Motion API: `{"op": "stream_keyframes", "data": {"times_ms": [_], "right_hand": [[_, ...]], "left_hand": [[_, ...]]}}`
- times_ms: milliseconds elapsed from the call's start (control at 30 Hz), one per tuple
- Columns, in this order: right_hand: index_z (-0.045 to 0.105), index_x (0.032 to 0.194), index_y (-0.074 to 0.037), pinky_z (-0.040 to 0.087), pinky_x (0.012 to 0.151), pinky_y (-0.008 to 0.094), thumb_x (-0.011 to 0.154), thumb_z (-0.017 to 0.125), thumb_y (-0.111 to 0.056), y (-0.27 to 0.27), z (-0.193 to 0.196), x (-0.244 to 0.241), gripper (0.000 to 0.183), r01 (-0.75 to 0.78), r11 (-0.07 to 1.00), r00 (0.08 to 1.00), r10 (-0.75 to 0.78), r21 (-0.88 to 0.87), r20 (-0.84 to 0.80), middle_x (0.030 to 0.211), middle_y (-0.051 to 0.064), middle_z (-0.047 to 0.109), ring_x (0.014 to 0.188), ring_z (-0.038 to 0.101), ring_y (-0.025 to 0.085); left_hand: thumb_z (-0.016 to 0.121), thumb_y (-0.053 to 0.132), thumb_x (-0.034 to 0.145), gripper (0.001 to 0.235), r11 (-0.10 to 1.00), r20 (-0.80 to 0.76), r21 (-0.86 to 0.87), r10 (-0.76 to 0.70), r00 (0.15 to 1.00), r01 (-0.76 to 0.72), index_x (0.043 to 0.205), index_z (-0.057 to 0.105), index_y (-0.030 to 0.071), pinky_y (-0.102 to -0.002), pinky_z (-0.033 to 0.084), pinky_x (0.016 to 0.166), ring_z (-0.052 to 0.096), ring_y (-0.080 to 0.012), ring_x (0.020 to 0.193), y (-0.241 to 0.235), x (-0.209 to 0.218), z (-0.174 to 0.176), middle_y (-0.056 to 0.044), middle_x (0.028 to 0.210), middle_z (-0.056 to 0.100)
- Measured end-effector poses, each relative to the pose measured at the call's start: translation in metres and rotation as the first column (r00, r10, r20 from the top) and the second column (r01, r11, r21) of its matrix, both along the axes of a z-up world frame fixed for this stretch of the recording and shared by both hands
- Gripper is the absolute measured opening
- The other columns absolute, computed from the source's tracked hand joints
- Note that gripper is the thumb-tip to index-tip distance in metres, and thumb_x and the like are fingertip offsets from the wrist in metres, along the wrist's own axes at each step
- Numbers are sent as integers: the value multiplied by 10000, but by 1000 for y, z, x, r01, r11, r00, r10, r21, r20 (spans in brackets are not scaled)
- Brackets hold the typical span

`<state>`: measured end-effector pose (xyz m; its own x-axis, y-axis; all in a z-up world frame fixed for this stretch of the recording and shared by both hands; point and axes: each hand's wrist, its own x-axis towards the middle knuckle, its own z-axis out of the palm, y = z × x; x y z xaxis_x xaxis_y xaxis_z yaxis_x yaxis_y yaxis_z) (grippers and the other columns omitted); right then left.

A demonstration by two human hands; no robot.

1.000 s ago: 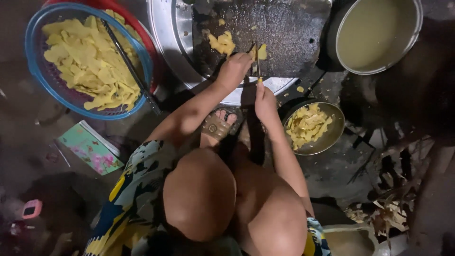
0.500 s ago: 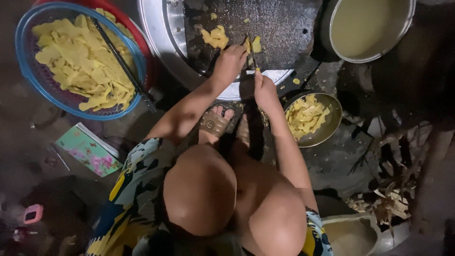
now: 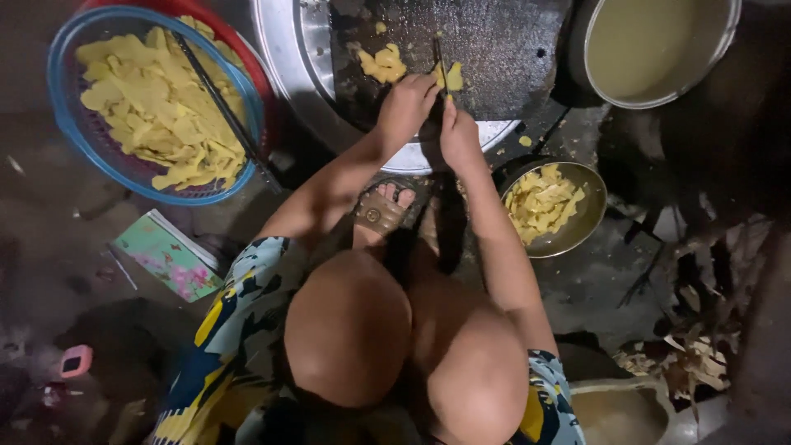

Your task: Slicing ginger roots into thin pieces using a knife on a cutting board.

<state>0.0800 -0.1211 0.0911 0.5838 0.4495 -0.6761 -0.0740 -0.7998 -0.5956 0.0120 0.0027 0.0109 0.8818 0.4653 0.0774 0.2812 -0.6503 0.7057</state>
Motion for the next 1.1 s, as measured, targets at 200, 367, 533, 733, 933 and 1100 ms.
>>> {"op": "stream_keyframes", "data": {"times_ms": [200,367,533,733,933,1100], "right_hand": [[634,956,3,428,717,441,1032,222,-552,-6,-23,-8,695,37,999,999,-38,31,28,918,240,657,855,630,391],[641,999,39,431,719,447,1035,228,-552,-11,-31,-9,723,48,997,997,-52,66,56,945,266,658,875,629,413],[599,918,12,403,683,469,1059,216,-502,-23,-37,-17,656,17,998,998,-21,66,64,872,240,622,801,592,391],[620,966,46,432,838,548,1083,204,-494,-26,-14,-27,692,1,999,998,-4,51,69,962,303,643,958,590,481],[655,1067,163,448,974,657,1112,241,-400,-53,-14,-51,700,21,998,998,-25,55,60,1077,452,622,1121,557,611],[688,1095,103,442,1032,603,1111,214,-477,-60,1,-51,749,29,999,999,-30,30,40,1123,377,666,1160,586,543]], "left_hand": [[618,81,985,125,998,-29,-44,-45,999,44,966,709,-1,-386,501,551,663,-271,708,4,0,-4,-125,831,686],[633,27,954,66,990,-28,-81,-121,992,119,951,694,2,-360,480,545,638,-255,689,9,-1,1,-125,812,662],[622,22,958,66,983,30,-99,-150,988,153,942,684,3,-379,483,570,643,-270,704,14,-3,7,-134,818,660],[667,98,980,117,986,7,-76,-146,989,146,1011,717,-3,-373,547,655,689,-317,769,10,-9,-3,-162,837,683],[693,172,1012,199,992,28,-67,-101,994,103,1079,740,-10,-372,627,772,744,-357,855,5,-4,-15,-183,892,718],[731,191,989,191,992,82,-33,-119,990,122,1058,742,13,-384,616,775,724,-386,867,12,-6,-5,-184,879,711]]}}
